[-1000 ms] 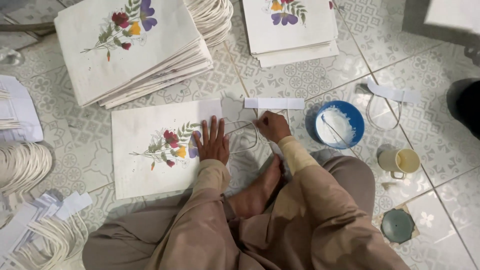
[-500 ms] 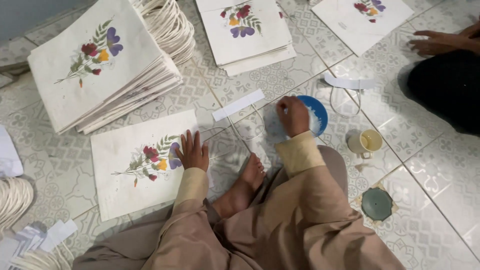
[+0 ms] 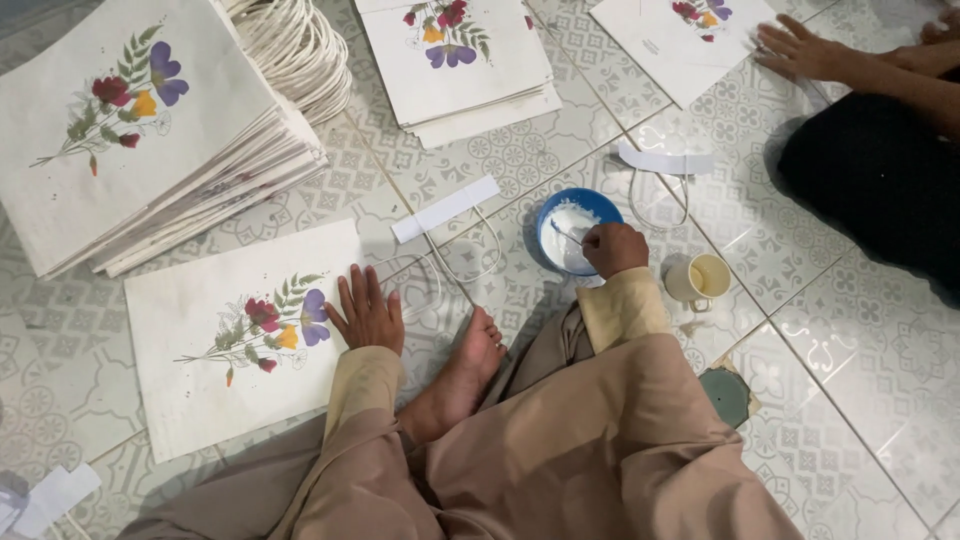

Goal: The person sits on the floor and assembles paper bags by applying adhesive to a white paper strip, attaching it to the bag, and folding the strip to secure the handle. The person repeats this process for multiple bags, stacking the finished ones nearby.

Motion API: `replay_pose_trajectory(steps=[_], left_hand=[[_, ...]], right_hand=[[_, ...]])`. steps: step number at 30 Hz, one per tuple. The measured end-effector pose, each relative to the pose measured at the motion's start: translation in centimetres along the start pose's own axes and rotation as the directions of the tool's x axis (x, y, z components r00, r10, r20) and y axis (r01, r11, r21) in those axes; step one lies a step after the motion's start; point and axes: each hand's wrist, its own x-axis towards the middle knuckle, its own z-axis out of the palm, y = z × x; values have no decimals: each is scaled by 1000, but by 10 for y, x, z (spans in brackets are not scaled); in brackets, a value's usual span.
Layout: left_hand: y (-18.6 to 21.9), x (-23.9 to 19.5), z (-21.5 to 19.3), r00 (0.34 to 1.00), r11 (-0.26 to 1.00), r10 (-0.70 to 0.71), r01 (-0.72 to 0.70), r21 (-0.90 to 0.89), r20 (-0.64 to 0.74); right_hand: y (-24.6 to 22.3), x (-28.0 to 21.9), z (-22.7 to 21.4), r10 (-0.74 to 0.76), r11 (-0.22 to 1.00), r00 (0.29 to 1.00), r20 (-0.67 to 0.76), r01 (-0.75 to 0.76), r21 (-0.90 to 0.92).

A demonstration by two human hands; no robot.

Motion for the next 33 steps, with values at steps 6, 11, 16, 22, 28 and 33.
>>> replay_pose_trajectory(steps=[6,11,16,22,28,33], left_hand=[[-2,27,-4,997,998,28,-32,-59,-67],[-9,48,14,982,983,178,-180,-23,-58],[1,50,8,975,979,205,-205,8,-87],[9,46,-7,978,978,206,-206,-5,13],[10,46,-12,978,984,181,-180,-18,103],[10,49,-12,980,981,193,-191,-28,53]], right_hand=[[-2,-17,-7,65,993,993,-101,-54,109],[-31,-40,-15,11,984,999,33,-16,175],[-13,-39,-32,13,974,1000,-13,-10,225],[-82,-23,-56,-171,921,932,-320,267,284],[-199,5,7,-420,836,888,-190,459,301],[-201,33,38,-420,894,907,-5,415,167]])
